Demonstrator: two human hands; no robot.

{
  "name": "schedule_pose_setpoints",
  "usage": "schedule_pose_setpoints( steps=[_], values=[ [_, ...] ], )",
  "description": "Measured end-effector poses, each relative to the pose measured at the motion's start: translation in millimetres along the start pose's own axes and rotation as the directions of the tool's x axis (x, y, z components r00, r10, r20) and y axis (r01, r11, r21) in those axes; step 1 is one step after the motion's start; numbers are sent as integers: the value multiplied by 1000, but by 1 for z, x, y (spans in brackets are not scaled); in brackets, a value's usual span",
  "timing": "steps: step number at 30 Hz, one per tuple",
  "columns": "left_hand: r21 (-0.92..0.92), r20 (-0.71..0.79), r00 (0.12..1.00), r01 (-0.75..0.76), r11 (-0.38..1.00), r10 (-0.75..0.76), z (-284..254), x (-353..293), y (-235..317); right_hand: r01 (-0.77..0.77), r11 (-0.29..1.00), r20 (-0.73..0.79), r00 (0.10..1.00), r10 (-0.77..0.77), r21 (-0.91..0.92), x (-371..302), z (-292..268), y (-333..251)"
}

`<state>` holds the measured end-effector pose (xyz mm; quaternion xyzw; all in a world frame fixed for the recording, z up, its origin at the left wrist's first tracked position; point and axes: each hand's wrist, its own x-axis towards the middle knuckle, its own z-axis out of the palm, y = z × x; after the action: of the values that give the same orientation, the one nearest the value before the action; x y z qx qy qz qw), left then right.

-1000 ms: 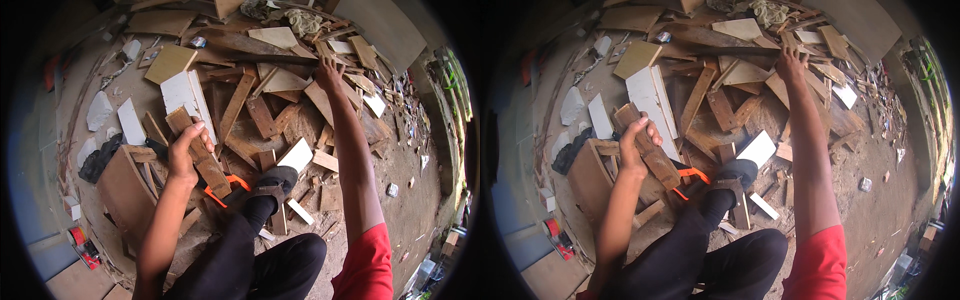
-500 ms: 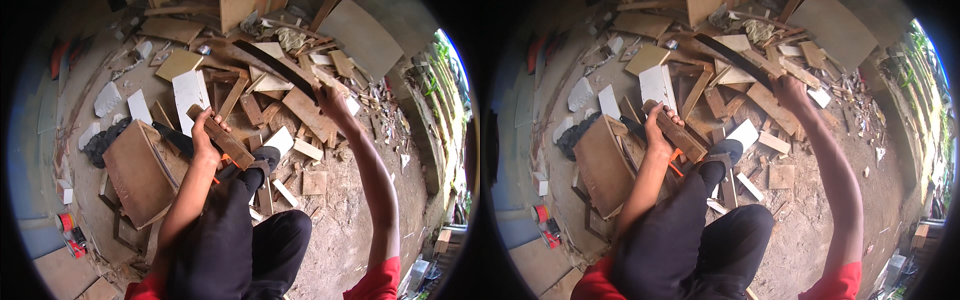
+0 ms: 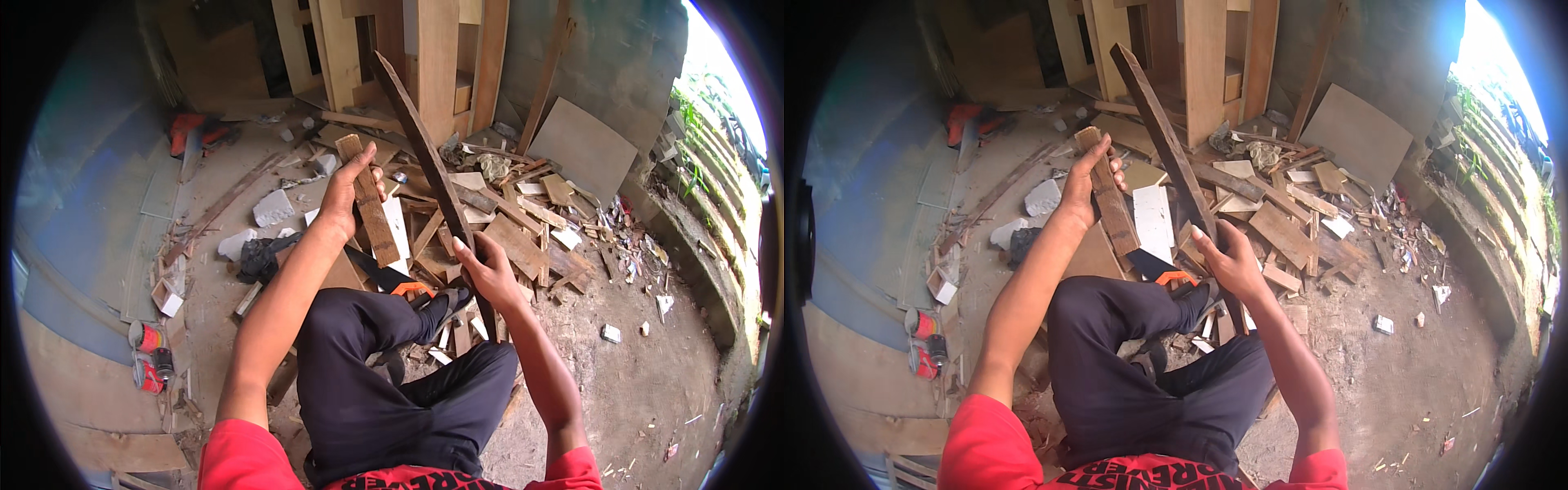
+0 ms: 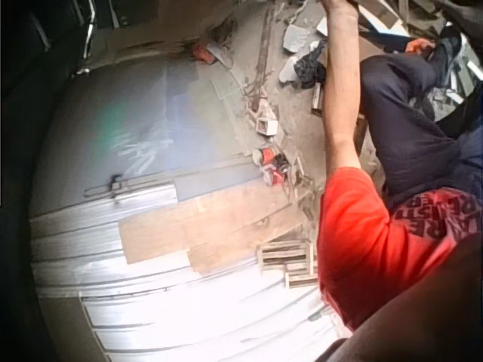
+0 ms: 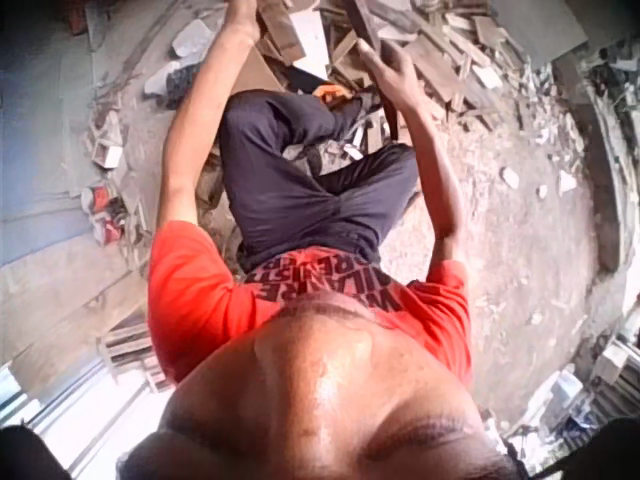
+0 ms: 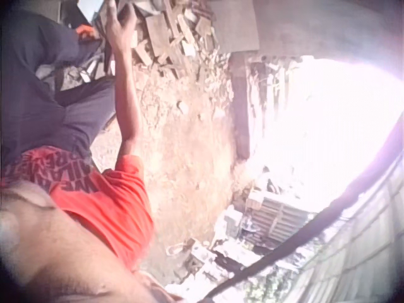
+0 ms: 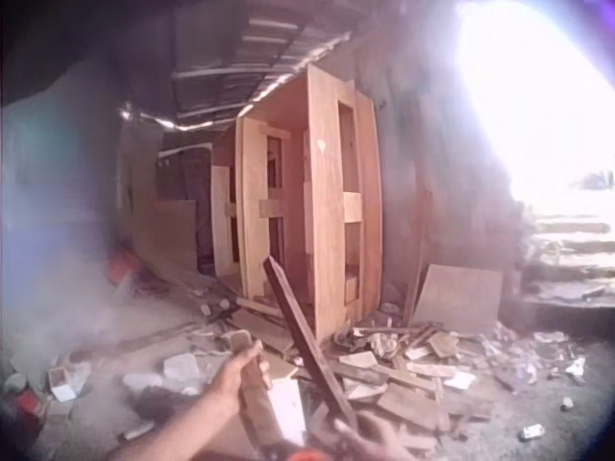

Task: The person sits on the floor and uses a hand saw to cut a small piece of wood placed on a makeshift wooden stand. They repeatedly saw through the wood, adjust its position, and eventually separate a small piece from the main block.

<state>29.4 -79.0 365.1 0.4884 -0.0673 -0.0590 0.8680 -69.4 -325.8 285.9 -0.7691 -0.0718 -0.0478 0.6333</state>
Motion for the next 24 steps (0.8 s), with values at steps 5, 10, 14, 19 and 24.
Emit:
schedule_pose_setpoints(
  steps=[5,10,14,19,24],
  values=[
    [183,-91,990,-89,979,107,-21,-33,53,193,925,-213,939,-270,-327,-10,37,-15],
    [651,5,970,-187,735,243,-65,-56,83,142,949,-176,965,-197,-282,-17,62,-15],
    [929,360,901,-371,-2,241,-105,-65,73,157,960,-96,978,-183,-230,-1,83,4],
    [799,221,963,-269,-537,-154,-200,-46,18,-20,934,-103,995,-18,-356,9,120,71],
    [957,-29,971,-41,-289,-237,-269,-60,-90,-132,966,-25,991,130,-222,-34,148,138]
  ],
)
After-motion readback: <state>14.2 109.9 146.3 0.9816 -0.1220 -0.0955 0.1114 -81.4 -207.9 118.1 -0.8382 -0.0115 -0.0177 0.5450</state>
